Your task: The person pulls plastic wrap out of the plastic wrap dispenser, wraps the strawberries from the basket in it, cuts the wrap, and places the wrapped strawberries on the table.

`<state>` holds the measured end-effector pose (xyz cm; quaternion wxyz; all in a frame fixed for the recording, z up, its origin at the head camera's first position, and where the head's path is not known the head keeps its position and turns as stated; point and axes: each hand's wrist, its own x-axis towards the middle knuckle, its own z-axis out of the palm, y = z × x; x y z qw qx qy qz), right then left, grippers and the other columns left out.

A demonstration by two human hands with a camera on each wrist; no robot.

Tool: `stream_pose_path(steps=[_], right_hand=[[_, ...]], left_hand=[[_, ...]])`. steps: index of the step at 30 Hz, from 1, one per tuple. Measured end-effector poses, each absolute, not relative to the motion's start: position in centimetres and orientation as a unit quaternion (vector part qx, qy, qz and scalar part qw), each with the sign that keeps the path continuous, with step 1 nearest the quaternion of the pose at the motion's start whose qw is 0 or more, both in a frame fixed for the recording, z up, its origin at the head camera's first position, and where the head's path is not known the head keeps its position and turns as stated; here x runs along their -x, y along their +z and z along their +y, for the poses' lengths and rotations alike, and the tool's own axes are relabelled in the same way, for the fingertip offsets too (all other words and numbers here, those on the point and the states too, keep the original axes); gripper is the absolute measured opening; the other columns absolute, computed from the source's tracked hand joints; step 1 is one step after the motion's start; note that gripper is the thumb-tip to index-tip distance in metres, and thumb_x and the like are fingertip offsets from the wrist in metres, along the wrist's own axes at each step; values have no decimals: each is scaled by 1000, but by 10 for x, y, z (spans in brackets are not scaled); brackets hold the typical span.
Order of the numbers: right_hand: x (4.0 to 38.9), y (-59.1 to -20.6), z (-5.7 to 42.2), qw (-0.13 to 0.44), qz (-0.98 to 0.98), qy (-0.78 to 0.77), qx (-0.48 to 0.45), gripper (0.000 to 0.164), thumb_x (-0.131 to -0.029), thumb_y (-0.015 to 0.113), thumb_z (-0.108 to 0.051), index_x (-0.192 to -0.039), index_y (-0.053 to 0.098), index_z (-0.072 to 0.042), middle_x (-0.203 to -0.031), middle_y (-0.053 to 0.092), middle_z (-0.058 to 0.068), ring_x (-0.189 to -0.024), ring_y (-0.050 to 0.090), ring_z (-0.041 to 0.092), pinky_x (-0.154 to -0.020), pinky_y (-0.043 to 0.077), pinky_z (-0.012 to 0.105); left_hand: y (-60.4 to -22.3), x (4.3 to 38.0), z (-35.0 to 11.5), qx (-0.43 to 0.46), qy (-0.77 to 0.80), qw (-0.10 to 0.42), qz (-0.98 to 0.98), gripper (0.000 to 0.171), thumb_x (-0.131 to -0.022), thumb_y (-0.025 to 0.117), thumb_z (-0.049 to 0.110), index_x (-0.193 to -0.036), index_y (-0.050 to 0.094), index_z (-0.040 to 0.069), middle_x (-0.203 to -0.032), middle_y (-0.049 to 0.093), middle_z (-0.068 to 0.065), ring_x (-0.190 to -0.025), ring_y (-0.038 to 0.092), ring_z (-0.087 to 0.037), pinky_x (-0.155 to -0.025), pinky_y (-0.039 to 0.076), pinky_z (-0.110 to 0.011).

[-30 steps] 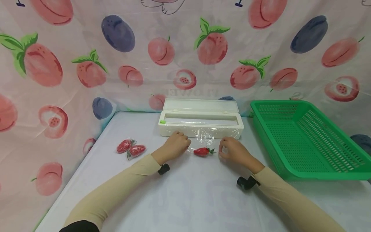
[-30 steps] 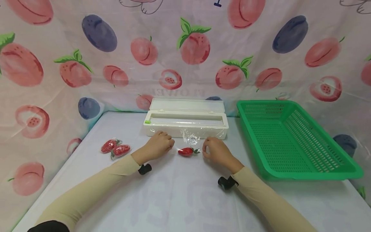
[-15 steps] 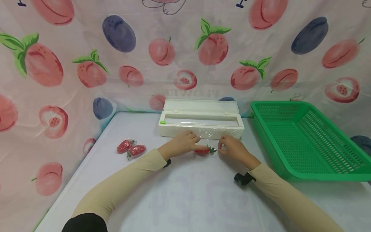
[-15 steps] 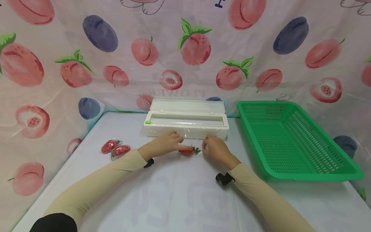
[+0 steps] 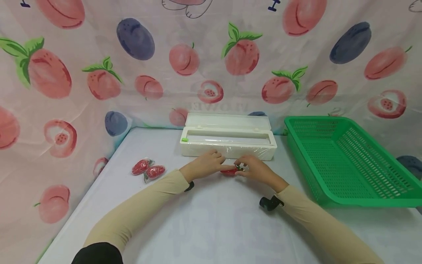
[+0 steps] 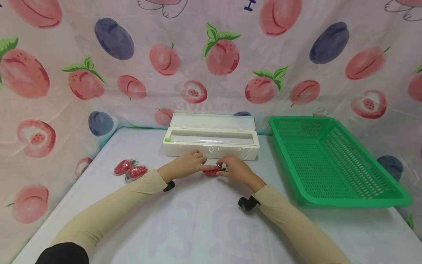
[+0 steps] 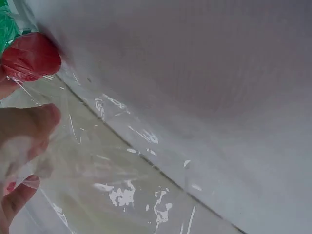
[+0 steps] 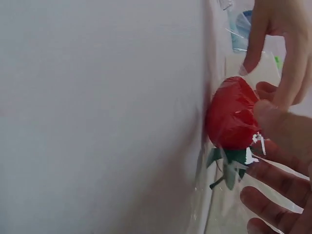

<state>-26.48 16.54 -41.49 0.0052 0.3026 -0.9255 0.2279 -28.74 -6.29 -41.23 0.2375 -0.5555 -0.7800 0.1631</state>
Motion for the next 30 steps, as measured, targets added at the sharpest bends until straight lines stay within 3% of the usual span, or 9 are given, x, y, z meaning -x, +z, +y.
stream_pose_path(steps=[4, 7, 9, 13, 17, 24, 27, 30], right_hand=[[269, -421, 160, -10, -931, 206, -300, 23, -80, 72, -12, -102, 70, -6, -95, 69, 3, -85, 57, 16, -76, 50, 30], [270, -424, 158, -13, -935, 195, -297, 22, -81, 72, -11, -102, 71, -7, -97, 70, 3, -86, 58, 16, -78, 51, 31], [269, -425, 157, 3, -935, 171, -310, 21, -81, 72, -12, -101, 71, -8, -97, 71, 3, -89, 59, 17, -81, 50, 33], [266, -423, 157, 73, -927, 110, -351, 19, -78, 74, -14, -96, 71, -10, -92, 69, 2, -91, 58, 20, -83, 47, 36], [264, -421, 158, 129, -912, 73, -383, 19, -77, 76, -15, -95, 70, -13, -89, 64, 2, -91, 55, 22, -82, 45, 37], [268, -420, 164, 235, -858, -53, -453, 25, -79, 74, -20, -102, 65, -13, -100, 64, 3, -100, 57, 23, -91, 46, 42], [270, -418, 165, 287, -815, -78, -497, 23, -78, 74, -20, -98, 64, -14, -96, 66, 2, -96, 58, 21, -90, 46, 41], [273, -418, 163, 295, -801, -72, -517, 28, -75, 77, -28, -96, 65, -14, -89, 66, 0, -89, 57, 20, -88, 46, 39]], left_hand=[[-409, 287, -66, 531, 135, 190, -815, 48, -89, 58, 8, -128, 54, 34, -92, 60, 2, -85, 55, -14, -86, 43, -29], [-406, 284, -64, 482, 94, 159, -856, 32, -90, 60, 16, -121, 61, 26, -97, 63, 1, -95, 58, -16, -93, 44, -32], [-404, 280, -59, 453, 81, 151, -875, 24, -90, 60, 27, -113, 65, 21, -100, 64, 1, -99, 58, -18, -96, 44, -34], [-407, 275, -46, 427, 93, 132, -890, 32, -87, 60, 45, -101, 69, 18, -98, 64, 1, -97, 57, -18, -93, 43, -34], [-414, 274, -38, 408, 108, 115, -899, 27, -86, 63, 43, -96, 70, 19, -94, 64, 3, -92, 56, -16, -87, 43, -32], [-415, 276, -36, 381, 69, 85, -918, 23, -86, 64, 39, -94, 71, 18, -90, 65, 2, -90, 58, -16, -83, 45, -32], [-414, 278, -37, 372, 39, 70, -925, 22, -86, 64, 37, -92, 71, 17, -89, 65, 2, -89, 59, -17, -80, 45, -32], [-414, 281, -38, 360, 12, 46, -932, 22, -88, 62, 35, -96, 71, 17, -92, 66, 1, -93, 58, -17, -81, 44, -32]])
